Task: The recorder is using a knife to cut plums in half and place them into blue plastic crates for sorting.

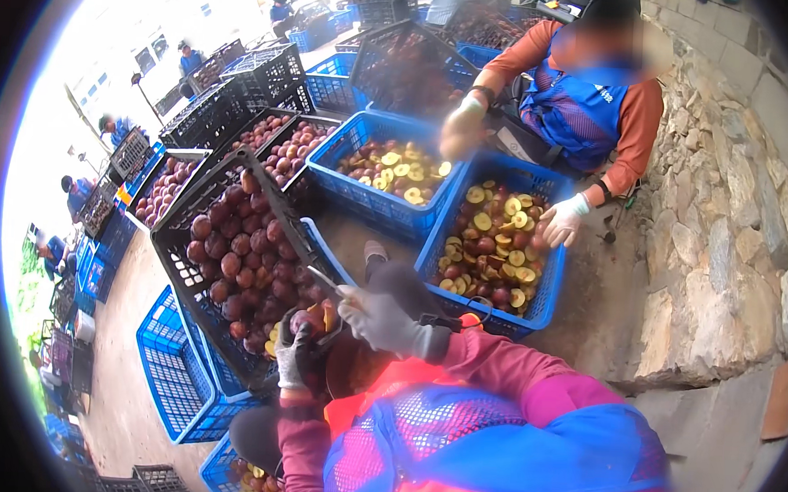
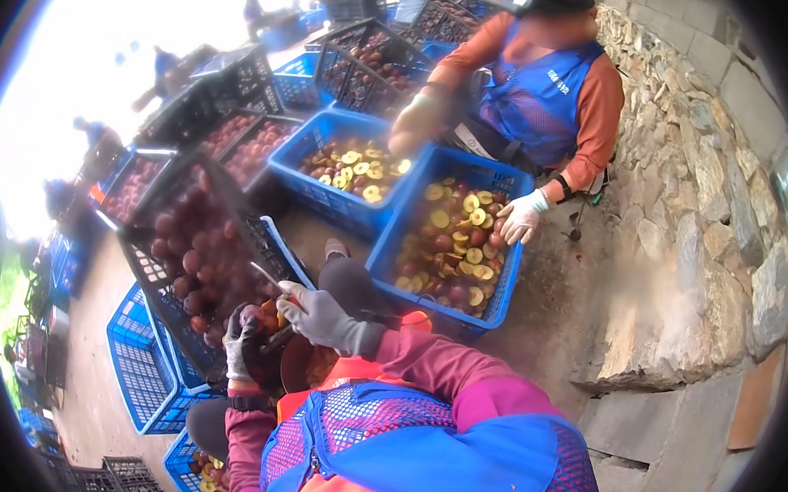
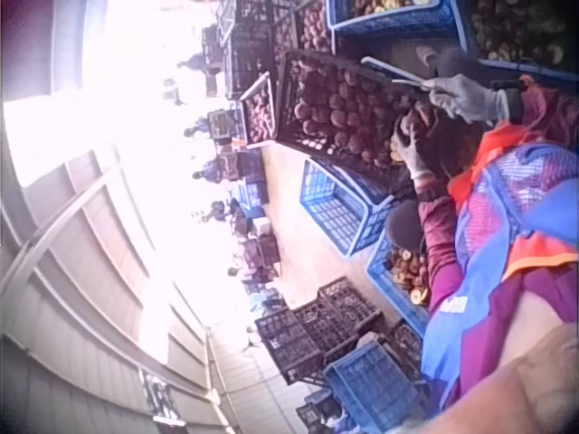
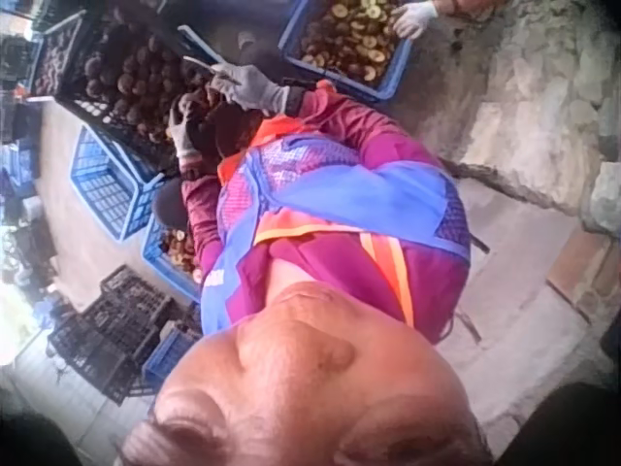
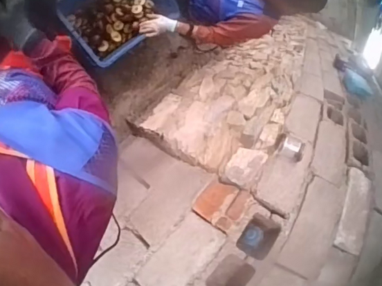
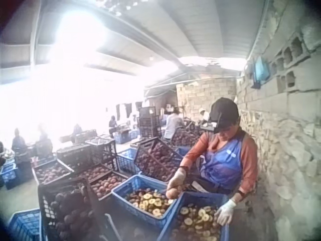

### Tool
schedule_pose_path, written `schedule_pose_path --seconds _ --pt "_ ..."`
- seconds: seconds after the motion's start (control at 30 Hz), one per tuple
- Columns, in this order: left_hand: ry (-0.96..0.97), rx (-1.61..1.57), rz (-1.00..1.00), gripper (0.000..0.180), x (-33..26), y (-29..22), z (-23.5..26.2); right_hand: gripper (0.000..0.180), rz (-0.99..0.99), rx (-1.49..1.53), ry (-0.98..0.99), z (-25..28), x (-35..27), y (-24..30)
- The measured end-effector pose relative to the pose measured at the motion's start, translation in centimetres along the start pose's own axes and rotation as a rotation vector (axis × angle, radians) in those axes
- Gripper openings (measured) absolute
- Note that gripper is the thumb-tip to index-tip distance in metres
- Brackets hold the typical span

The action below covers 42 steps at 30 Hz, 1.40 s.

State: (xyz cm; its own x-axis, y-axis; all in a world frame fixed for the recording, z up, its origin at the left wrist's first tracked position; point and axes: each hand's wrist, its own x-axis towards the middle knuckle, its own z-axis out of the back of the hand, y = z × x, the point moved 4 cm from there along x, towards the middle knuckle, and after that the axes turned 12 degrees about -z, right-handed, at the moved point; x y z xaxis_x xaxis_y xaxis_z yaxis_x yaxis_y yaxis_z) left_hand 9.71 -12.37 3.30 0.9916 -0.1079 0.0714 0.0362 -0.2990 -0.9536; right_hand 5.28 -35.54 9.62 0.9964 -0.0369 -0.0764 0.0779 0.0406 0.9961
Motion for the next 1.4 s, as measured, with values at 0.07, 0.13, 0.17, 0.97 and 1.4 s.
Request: schedule_pose_path --seconds 0.07,0.13,0.17,0.97,1.4 --pt "0.044 0.909 -0.376 0.066 3.6 2.3 5.2 0.036 0.392 -0.091 -0.221 2.9 -0.4 0.6" --pt "0.082 1.092 -0.514 0.068 5.5 1.9 2.9 0.035 0.389 -0.062 -0.244 6.9 -1.9 0.7" --pt "0.14 0.994 -0.517 0.067 6.5 -0.2 -2.1 0.035 0.387 -0.051 -0.262 9.1 -2.7 0.9" --pt "0.34 -0.813 0.637 0.049 19.6 18.1 -40.5 0.046 -0.27 0.375 -0.321 27.8 -5.8 -7.0" --pt "0.275 -0.408 0.243 0.052 6.4 -0.6 -23.1 0.046 0.011 0.349 -0.013 17.3 2.3 0.6"
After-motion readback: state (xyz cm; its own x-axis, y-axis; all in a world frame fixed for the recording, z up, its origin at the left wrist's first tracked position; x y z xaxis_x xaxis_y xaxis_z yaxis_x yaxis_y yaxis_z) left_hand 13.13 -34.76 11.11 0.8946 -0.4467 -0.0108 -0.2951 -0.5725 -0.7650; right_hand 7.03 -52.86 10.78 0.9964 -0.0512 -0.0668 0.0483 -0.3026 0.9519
